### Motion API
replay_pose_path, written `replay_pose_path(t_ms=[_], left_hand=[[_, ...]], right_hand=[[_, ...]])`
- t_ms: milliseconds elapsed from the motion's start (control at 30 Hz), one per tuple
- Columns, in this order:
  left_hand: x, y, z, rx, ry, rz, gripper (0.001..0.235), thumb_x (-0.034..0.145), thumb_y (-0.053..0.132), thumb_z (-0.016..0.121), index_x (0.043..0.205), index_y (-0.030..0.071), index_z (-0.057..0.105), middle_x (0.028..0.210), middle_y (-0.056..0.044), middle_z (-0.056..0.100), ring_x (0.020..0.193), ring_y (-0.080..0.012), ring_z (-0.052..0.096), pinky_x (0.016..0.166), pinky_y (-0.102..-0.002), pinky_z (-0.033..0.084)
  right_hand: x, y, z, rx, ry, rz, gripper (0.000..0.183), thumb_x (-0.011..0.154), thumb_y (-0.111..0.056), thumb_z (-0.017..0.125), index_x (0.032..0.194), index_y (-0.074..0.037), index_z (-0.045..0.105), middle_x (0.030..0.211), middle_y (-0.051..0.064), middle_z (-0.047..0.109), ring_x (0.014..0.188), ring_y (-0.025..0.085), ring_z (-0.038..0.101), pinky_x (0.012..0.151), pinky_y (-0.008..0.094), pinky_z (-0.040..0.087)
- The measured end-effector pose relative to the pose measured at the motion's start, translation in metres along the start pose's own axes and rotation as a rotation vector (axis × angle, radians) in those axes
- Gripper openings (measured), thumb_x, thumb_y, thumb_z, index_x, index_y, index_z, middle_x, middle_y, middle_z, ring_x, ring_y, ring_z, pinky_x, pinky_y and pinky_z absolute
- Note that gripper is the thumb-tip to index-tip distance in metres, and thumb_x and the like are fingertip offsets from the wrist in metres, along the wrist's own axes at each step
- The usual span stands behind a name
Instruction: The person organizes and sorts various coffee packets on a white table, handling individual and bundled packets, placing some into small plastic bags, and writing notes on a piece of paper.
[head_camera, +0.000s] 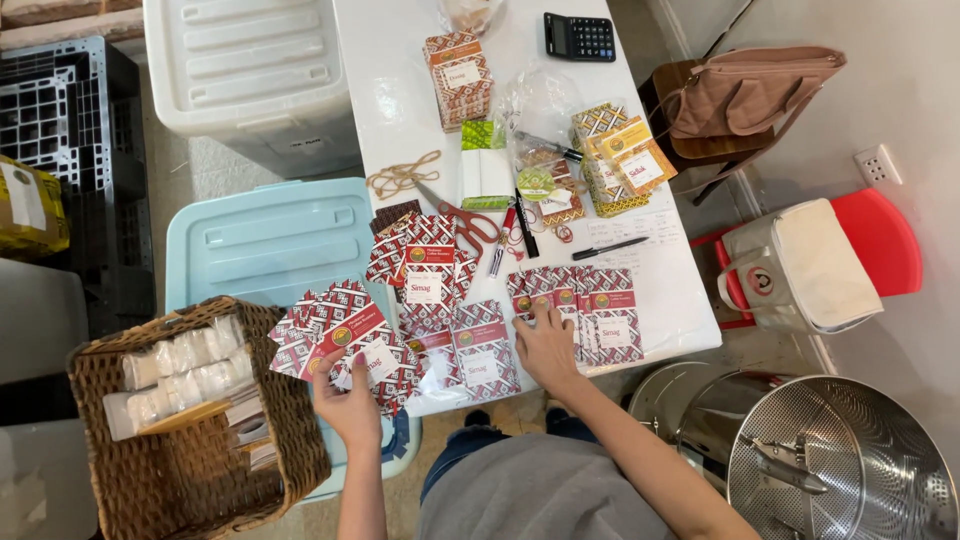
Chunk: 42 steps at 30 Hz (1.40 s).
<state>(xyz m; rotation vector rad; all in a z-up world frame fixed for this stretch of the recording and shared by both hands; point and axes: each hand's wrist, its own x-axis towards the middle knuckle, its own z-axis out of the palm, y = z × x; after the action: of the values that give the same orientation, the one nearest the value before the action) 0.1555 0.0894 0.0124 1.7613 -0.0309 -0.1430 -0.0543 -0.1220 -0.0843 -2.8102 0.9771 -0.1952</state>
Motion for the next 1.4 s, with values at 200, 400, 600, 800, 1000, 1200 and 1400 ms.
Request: replay_pose_path(t_ms=[200, 400, 600, 800, 1000, 1200, 1400], left_hand=[[0.003, -0.005, -0.004, -0.011, 0.018, 0.025, 0.02, 0.092, 0.009, 0.073, 0.11, 0.012, 0.067, 0.118, -0.008, 0.068, 0.114, -0.0193, 0.063, 0.1, -0.034, 0.052], [0.008, -0.032, -0.006, 0.001, 0.024, 0.111, 0.027, 0.089, 0.007, 0.082, 0.113, 0.006, 0.069, 0.117, -0.016, 0.063, 0.134, -0.0242, 0.049, 0.118, -0.043, 0.032], [-0.003, -0.019, -0.007, 0.001, 0.031, 0.097, 0.026, 0.09, 0.006, 0.081, 0.112, 0.006, 0.068, 0.118, -0.016, 0.061, 0.135, -0.0236, 0.047, 0.119, -0.043, 0.03], [-0.01, -0.016, -0.008, 0.0, 0.046, 0.095, 0.026, 0.089, 0.005, 0.081, 0.112, 0.007, 0.068, 0.117, -0.015, 0.061, 0.134, -0.0242, 0.048, 0.119, -0.044, 0.03], [-0.019, -0.02, -0.008, -0.002, 0.062, 0.081, 0.029, 0.088, 0.004, 0.082, 0.113, 0.008, 0.068, 0.117, -0.014, 0.063, 0.132, -0.0208, 0.049, 0.119, -0.043, 0.031], [-0.036, -0.009, -0.003, 0.038, 0.065, 0.035, 0.022, 0.091, 0.011, 0.076, 0.111, 0.012, 0.068, 0.116, -0.007, 0.069, 0.11, -0.0167, 0.063, 0.097, -0.03, 0.051], [-0.053, -0.011, 0.005, -0.035, 0.096, 0.003, 0.024, 0.09, 0.012, 0.076, 0.112, 0.012, 0.067, 0.116, -0.007, 0.069, 0.107, -0.0141, 0.064, 0.094, -0.028, 0.053]], right_hand=[[-0.02, -0.014, -0.013, 0.176, -0.07, -0.483, 0.072, 0.08, -0.064, 0.078, 0.127, -0.011, 0.062, 0.124, 0.018, 0.062, 0.113, 0.03, 0.058, 0.093, 0.053, 0.048], [-0.029, -0.02, 0.012, -0.011, -0.138, -0.662, 0.097, 0.059, -0.037, 0.092, 0.141, -0.013, 0.047, 0.143, 0.02, 0.047, 0.132, 0.043, 0.046, 0.101, 0.058, 0.04], [-0.023, -0.013, 0.018, 0.045, -0.173, -0.699, 0.076, 0.07, -0.04, 0.087, 0.131, -0.011, 0.053, 0.134, 0.016, 0.053, 0.126, 0.037, 0.05, 0.1, 0.053, 0.042], [-0.022, -0.012, 0.026, 0.021, -0.077, -0.793, 0.082, 0.064, -0.043, 0.088, 0.131, -0.008, 0.055, 0.129, 0.021, 0.056, 0.118, 0.045, 0.056, 0.09, 0.051, 0.051], [-0.036, -0.01, 0.039, -0.03, 0.197, -0.822, 0.04, 0.091, -0.02, 0.06, 0.128, -0.005, 0.06, 0.123, 0.03, 0.059, 0.114, 0.055, 0.058, 0.082, 0.057, 0.05], [-0.037, 0.013, -0.024, 0.092, 0.014, -0.827, 0.05, 0.096, 0.001, 0.056, 0.145, 0.0, 0.046, 0.14, 0.027, 0.052, 0.13, 0.048, 0.05, 0.103, 0.061, 0.05], [-0.046, 0.094, -0.071, 0.229, 0.247, -0.667, 0.066, 0.088, 0.019, 0.044, 0.15, -0.001, 0.042, 0.149, 0.027, 0.049, 0.134, 0.047, 0.05, 0.116, 0.057, 0.046]])
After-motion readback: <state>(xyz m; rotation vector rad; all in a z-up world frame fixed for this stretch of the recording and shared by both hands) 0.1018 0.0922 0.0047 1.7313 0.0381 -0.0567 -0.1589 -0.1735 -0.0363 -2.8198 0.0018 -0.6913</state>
